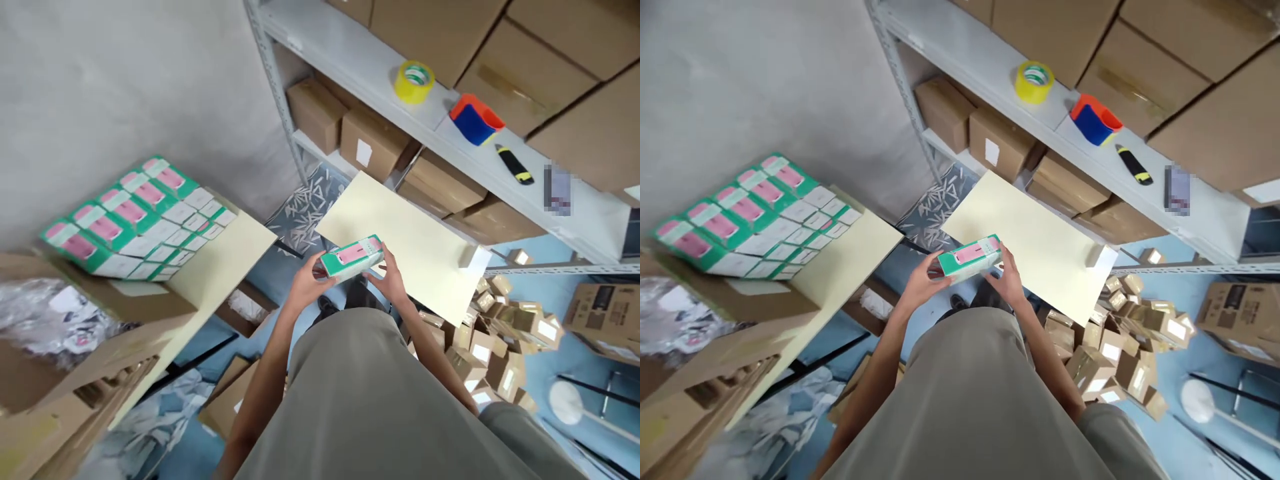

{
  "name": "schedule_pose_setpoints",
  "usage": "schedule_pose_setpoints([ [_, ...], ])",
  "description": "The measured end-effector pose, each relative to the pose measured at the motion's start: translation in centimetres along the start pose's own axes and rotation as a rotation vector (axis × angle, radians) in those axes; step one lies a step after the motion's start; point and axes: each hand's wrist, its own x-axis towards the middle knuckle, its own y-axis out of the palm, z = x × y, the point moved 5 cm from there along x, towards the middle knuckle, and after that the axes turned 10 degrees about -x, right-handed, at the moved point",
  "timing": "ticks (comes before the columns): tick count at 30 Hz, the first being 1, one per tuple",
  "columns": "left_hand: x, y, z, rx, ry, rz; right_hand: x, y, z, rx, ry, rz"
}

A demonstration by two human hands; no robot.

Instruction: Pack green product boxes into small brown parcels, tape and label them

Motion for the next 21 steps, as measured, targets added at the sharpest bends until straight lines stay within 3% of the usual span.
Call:
schedule_pose_setpoints([
  [5, 4.0, 5.6, -4.8, 0.167, 0.042, 0.0, 0.0, -3.2, -4.9, -0.088, 0.135, -0.107],
  [8, 7.2, 9.5, -7.3, 0.06, 0.065, 0.188, 0.5, -5.9, -7.2, -0.046, 0.194, -0.182],
  [11, 10.6, 13.1, -9.8, 0.028, 0.106, 0.346, 0.9, -8.6, -9.2, 0.075, 0.225, -0.138],
  [16, 15.4, 18.4, -13.3, 0.047, 0.24, 0.291, 1.0, -10.8, -10.9, 0.454, 0.33, 0.019],
  [21, 18.4, 23.4, -13.7, -0.093, 0.214, 0.265, 1.4, -11.3, -10.5, 0.695, 0.431, 0.05],
])
